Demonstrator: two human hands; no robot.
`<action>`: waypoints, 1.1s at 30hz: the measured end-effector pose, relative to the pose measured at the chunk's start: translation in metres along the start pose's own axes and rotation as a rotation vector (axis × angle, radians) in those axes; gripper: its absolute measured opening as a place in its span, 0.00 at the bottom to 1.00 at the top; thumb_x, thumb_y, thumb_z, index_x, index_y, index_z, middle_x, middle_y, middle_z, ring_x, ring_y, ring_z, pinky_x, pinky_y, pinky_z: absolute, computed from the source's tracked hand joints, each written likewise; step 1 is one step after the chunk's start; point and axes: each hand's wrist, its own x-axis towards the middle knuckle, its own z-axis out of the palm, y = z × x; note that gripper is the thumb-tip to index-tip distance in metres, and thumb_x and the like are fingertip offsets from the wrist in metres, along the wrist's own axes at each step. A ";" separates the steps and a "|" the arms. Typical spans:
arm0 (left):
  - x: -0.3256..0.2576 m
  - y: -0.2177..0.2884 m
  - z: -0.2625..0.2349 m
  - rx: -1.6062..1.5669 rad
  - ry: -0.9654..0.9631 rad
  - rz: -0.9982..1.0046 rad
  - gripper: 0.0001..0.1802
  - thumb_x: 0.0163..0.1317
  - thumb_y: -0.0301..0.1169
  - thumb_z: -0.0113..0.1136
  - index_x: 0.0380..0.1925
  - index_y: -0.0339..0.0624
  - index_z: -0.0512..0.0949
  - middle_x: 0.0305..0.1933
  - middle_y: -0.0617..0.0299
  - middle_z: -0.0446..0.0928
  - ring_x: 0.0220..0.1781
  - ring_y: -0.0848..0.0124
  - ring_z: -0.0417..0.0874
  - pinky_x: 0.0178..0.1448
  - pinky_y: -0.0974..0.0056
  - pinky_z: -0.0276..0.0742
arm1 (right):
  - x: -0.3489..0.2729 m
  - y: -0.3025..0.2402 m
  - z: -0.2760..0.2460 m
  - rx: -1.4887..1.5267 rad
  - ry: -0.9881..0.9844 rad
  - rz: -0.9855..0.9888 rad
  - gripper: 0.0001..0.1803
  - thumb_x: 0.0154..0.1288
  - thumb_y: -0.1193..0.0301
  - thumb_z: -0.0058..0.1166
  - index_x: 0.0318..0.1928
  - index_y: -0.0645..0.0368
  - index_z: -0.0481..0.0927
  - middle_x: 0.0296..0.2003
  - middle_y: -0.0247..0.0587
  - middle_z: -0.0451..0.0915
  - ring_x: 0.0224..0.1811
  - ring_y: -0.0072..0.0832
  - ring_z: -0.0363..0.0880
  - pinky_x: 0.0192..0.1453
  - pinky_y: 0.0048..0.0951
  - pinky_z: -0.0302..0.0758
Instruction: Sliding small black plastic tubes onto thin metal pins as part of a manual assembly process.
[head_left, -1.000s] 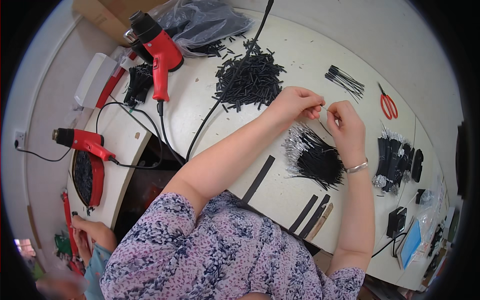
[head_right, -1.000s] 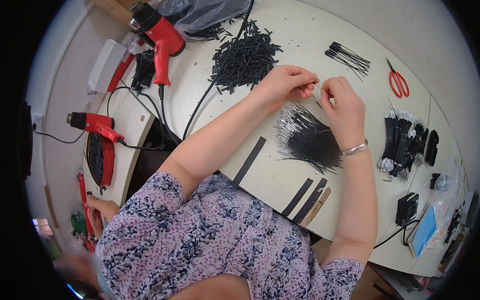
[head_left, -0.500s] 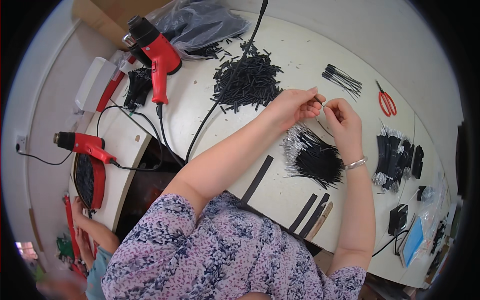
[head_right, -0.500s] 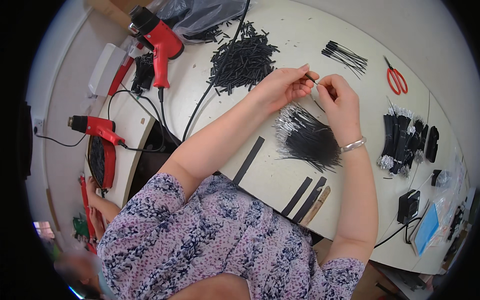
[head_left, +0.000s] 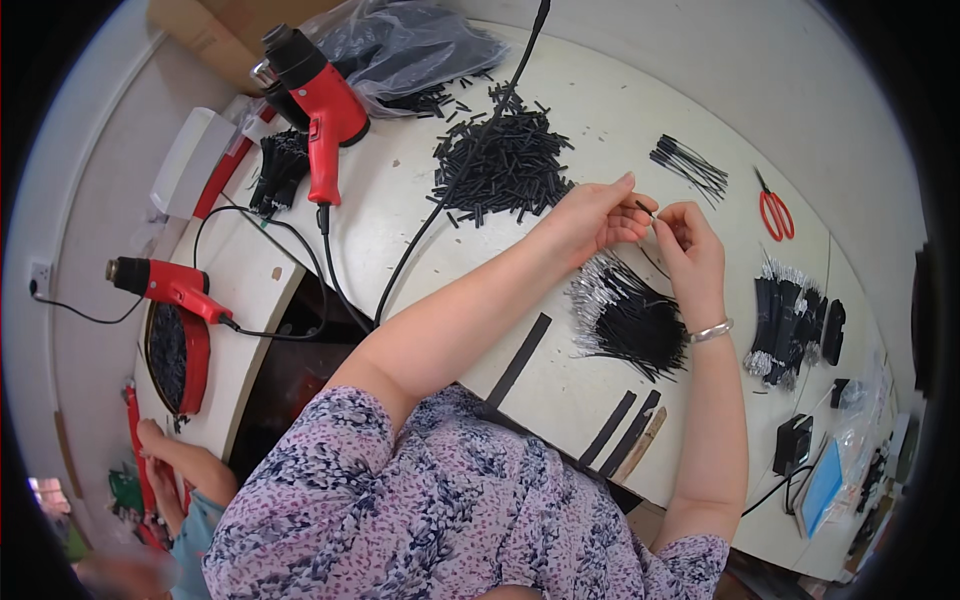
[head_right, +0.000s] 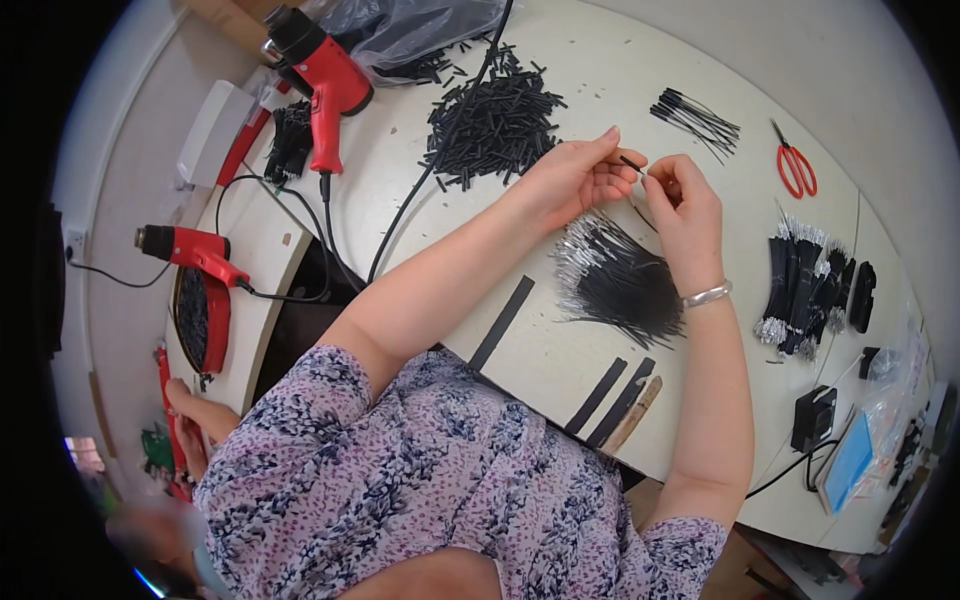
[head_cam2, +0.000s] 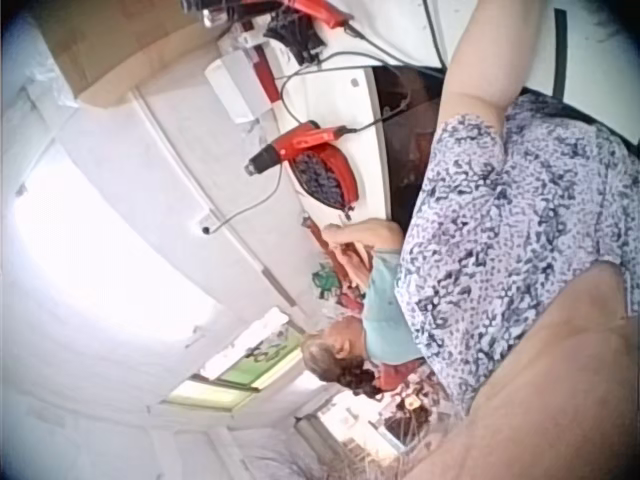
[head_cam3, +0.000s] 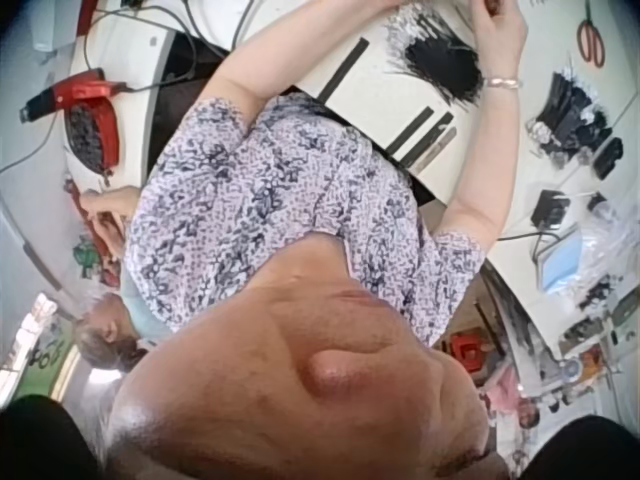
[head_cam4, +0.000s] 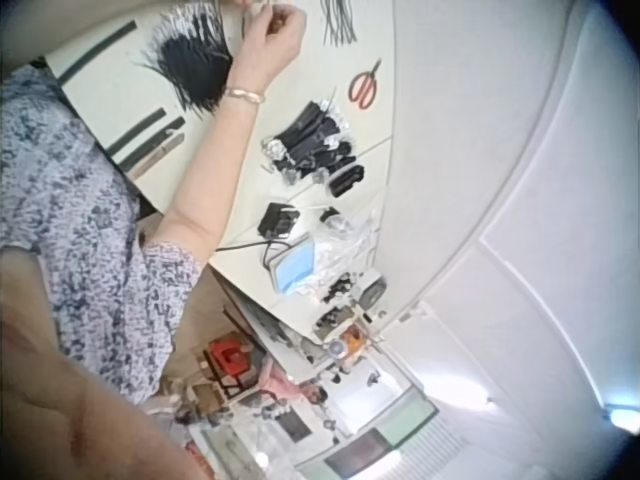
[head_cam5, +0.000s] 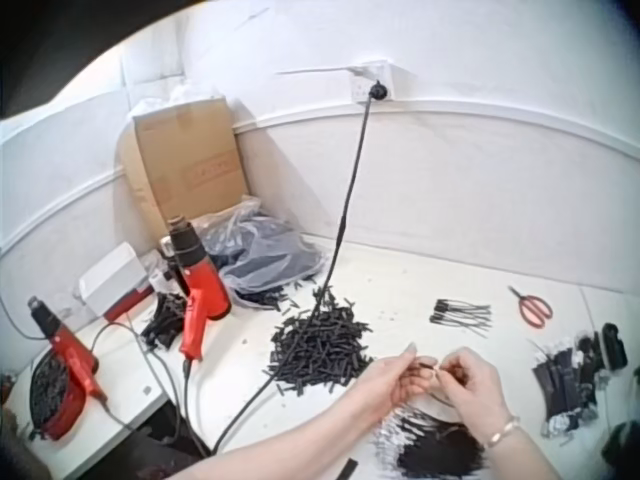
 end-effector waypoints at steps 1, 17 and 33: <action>-0.001 0.000 0.000 -0.013 -0.003 0.001 0.24 0.75 0.44 0.42 0.41 0.31 0.77 0.31 0.60 0.79 0.31 0.74 0.82 0.39 0.72 0.81 | 0.000 0.001 -0.001 -0.012 -0.003 -0.007 0.03 0.63 0.78 0.55 0.35 0.62 0.75 0.27 0.30 0.75 0.27 0.16 0.71 0.31 0.20 0.70; -0.001 -0.003 0.003 0.058 -0.016 0.018 0.19 0.74 0.39 0.44 0.41 0.33 0.77 0.32 0.63 0.77 0.33 0.75 0.81 0.41 0.71 0.79 | 0.083 0.047 -0.018 -0.712 0.097 -0.282 0.03 0.57 0.72 0.58 0.33 0.54 0.79 0.32 0.36 0.75 0.39 0.36 0.75 0.48 0.37 0.68; -0.009 0.058 -0.019 1.097 0.387 0.373 0.11 0.62 0.34 0.59 0.37 0.37 0.83 0.29 0.60 0.81 0.32 0.73 0.82 0.38 0.67 0.77 | -0.010 -0.013 -0.001 -0.589 -0.298 -0.047 0.06 0.55 0.73 0.57 0.29 0.61 0.74 0.27 0.43 0.78 0.31 0.40 0.78 0.38 0.39 0.75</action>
